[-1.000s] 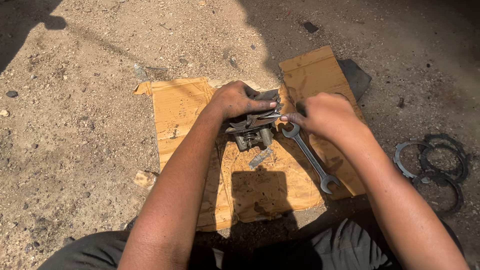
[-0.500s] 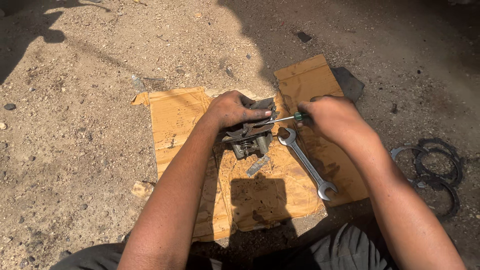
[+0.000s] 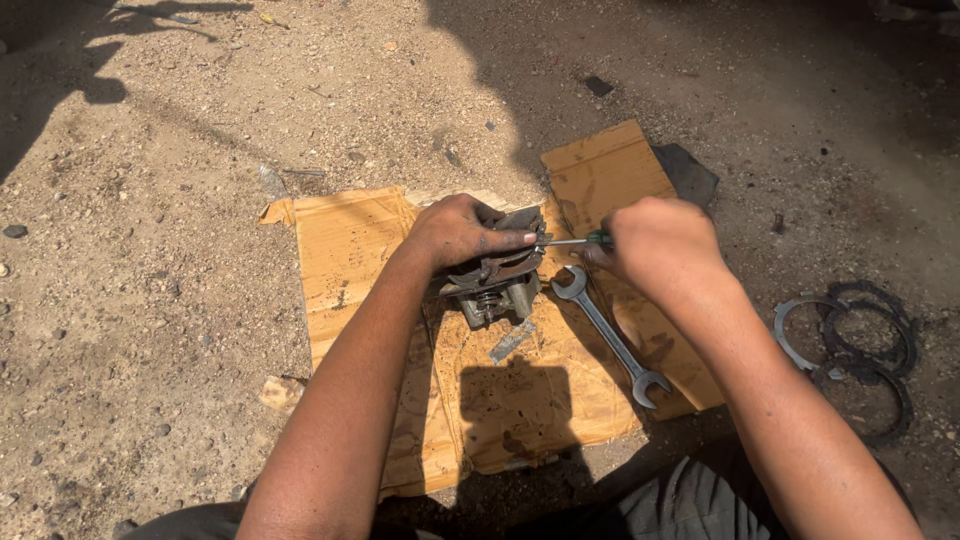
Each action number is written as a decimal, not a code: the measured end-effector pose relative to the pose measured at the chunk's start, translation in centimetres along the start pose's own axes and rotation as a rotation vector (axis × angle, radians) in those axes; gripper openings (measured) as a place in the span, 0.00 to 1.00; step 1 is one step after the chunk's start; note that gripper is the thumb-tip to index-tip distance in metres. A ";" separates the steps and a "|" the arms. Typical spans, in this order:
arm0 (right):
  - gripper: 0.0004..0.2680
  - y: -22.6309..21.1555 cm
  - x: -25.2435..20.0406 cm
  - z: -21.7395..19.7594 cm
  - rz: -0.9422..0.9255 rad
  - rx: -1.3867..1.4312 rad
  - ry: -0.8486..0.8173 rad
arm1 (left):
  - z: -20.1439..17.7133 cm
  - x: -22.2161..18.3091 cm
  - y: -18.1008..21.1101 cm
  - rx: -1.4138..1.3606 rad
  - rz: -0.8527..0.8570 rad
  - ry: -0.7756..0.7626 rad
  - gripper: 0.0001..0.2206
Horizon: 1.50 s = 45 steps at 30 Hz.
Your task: The person uses a screwdriver and a wrench to work on a metal engine component on a piece of cardboard on the ground.
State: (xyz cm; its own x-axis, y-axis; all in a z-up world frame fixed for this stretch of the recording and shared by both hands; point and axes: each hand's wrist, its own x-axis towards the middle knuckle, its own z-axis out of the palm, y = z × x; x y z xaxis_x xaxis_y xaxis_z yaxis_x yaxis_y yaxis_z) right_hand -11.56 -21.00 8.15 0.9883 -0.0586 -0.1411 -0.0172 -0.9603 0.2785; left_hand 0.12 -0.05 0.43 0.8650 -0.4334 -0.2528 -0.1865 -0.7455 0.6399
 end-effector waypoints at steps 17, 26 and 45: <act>0.26 2.6 8.5 5.4 -0.054 0.317 -0.234 | 0.2 0.3 -0.3 0.001 -0.006 0.006 0.42; 0.15 3.0 3.2 0.7 0.000 0.231 -0.027 | 0.5 0.5 0.0 -0.031 -0.029 -0.057 0.43; 0.14 1.7 1.8 4.2 -0.303 0.006 0.531 | 0.1 0.1 -0.5 0.080 0.023 -0.019 0.43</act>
State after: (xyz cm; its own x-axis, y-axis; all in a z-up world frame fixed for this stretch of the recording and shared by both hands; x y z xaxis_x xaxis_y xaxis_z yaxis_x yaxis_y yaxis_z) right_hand -10.49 -23.87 4.36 0.8900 0.3599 0.2798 0.2772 -0.9146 0.2945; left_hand 0.21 0.20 0.03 0.8513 -0.4599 -0.2523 -0.2437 -0.7727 0.5862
